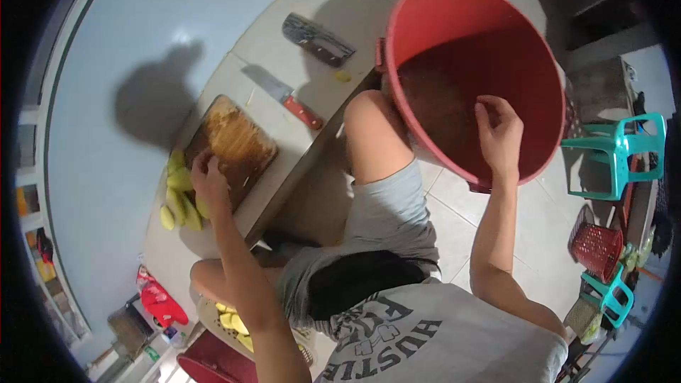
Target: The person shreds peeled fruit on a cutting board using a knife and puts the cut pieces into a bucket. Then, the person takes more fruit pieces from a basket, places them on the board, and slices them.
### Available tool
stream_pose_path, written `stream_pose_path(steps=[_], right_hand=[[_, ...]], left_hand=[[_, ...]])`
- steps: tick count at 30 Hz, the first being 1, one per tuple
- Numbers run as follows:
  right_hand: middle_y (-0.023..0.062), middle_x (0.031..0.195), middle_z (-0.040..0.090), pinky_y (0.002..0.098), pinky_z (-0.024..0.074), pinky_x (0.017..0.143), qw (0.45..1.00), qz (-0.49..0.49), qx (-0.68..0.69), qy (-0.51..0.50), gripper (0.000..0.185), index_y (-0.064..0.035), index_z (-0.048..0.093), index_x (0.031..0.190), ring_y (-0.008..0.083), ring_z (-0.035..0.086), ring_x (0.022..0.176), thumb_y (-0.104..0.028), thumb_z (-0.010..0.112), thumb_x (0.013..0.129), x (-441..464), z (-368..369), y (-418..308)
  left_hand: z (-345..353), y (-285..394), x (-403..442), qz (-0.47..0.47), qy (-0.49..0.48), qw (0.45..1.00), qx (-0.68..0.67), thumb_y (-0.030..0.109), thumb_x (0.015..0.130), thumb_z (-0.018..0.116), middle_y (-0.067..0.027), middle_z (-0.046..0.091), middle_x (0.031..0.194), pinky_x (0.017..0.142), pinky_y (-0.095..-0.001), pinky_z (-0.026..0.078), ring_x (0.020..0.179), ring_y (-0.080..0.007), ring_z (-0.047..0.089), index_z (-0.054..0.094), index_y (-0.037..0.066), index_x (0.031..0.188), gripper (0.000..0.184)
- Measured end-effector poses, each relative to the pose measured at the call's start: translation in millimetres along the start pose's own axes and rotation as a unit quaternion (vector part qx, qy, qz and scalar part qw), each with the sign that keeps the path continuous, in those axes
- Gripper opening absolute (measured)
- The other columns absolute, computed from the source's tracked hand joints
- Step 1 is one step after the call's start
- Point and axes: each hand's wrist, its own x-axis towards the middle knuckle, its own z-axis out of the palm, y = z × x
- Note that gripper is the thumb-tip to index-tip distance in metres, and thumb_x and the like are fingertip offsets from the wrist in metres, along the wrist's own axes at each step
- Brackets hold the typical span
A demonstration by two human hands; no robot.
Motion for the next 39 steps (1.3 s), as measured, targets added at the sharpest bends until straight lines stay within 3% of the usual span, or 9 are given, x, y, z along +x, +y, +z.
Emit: stream_pose_path(steps=[2,5,7,11,16,21,25,29,39], right_hand=[[0.0176,0.098,0.073,0.0337,0.0531,0.082,1.000,-0.004,-0.024,-0.006,0.018,0.0025,0.071,0.105,0.0244,0.071,0.091,-0.011,0.067,0.093,-2,0,-6],[0.0174,0.100,0.074,0.0336,0.0532,0.083,0.999,0.006,-0.040,-0.023,0.018,0.0008,0.072,0.106,0.0238,0.071,0.092,-0.011,0.066,0.094,-2,0,-8],[0.0127,0.095,0.073,0.0302,0.0519,0.080,0.998,-0.024,-0.062,-0.021,0.020,0.0009,0.071,0.109,0.0165,0.067,0.088,-0.013,0.065,0.096,-1,2,4],[0.0153,0.099,0.073,0.0328,0.0532,0.081,0.998,-0.008,-0.058,-0.037,0.020,0.0012,0.071,0.109,0.0206,0.070,0.091,-0.012,0.066,0.095,-3,2,-6],[0.0170,0.097,0.072,0.0338,0.0544,0.078,0.999,-0.019,-0.044,-0.003,0.019,0.0026,0.070,0.106,0.0258,0.071,0.086,-0.010,0.067,0.093,5,-22,-2],[0.0181,0.098,0.072,0.0349,0.0555,0.077,0.990,-0.007,-0.103,0.097,0.018,0.0020,0.070,0.105,0.0266,0.072,0.086,-0.009,0.068,0.091,30,-66,36],[0.0200,0.096,0.072,0.0364,0.0563,0.075,0.993,0.068,-0.092,-0.028,0.020,0.0025,0.071,0.104,0.0296,0.072,0.085,-0.011,0.069,0.090,33,-59,79],[0.0210,0.094,0.073,0.0380,0.0554,0.076,0.990,0.124,-0.054,-0.045,0.020,0.0019,0.071,0.104,0.0302,0.072,0.085,-0.013,0.068,0.091,35,-60,67],[0.0235,0.096,0.073,0.0397,0.0556,0.080,0.987,0.125,-0.067,-0.073,0.021,0.0011,0.071,0.106,0.0309,0.073,0.089,-0.014,0.069,0.091,36,-61,66]], left_hand=[[-41,-35,-1,0.111,0.046,0.946,0.301,0.013,0.091,0.062,-0.0250,0.066,0.119,0.098,-0.0482,0.049,0.108,-0.0391,0.064,0.062,-0.006,0.124,0.038],[-47,-63,-22,0.179,0.062,0.868,0.459,0.013,0.089,0.060,-0.0320,0.056,0.134,0.109,-0.0553,0.037,0.125,-0.0481,0.051,0.057,-0.005,0.133,0.048],[-37,-87,-27,0.145,0.079,0.870,0.464,0.013,0.089,0.060,-0.0322,0.050,0.140,0.112,-0.0553,0.034,0.131,-0.0479,0.045,0.054,-0.005,0.137,0.051],[-11,-87,-39,0.071,0.044,0.932,0.353,0.014,0.090,0.062,-0.0320,0.037,0.151,0.118,-0.0537,0.027,0.140,-0.0484,0.033,0.046,-0.003,0.146,0.060],[-7,-98,-38,0.166,-0.052,0.895,0.411,0.016,0.090,0.066,-0.0304,0.032,0.155,0.118,-0.0532,0.027,0.142,-0.0478,0.031,0.040,0.001,0.152,0.069],[-18,-84,-36,0.177,-0.053,0.886,0.425,0.017,0.086,0.072,-0.0248,0.038,0.154,0.117,-0.0528,0.030,0.141,-0.0449,0.034,0.045,0.006,0.151,0.072],[-27,-85,-27,0.178,-0.088,0.896,0.397,0.014,0.085,0.073,-0.0251,0.046,0.147,0.112,-0.0491,0.037,0.134,-0.0437,0.043,0.058,0.001,0.138,0.057],[-26,-81,-33,0.165,-0.056,0.866,0.468,0.009,0.085,0.071,-0.0259,0.055,0.136,0.106,-0.0469,0.043,0.124,-0.0435,0.053,0.068,-0.003,0.118,0.035],[-21,-63,-25,0.156,-0.115,0.844,0.501,0.005,0.077,0.073,-0.0250,0.068,0.107,0.088,-0.0466,0.052,0.098,-0.0388,0.067,0.074,0.001,0.106,0.030]])
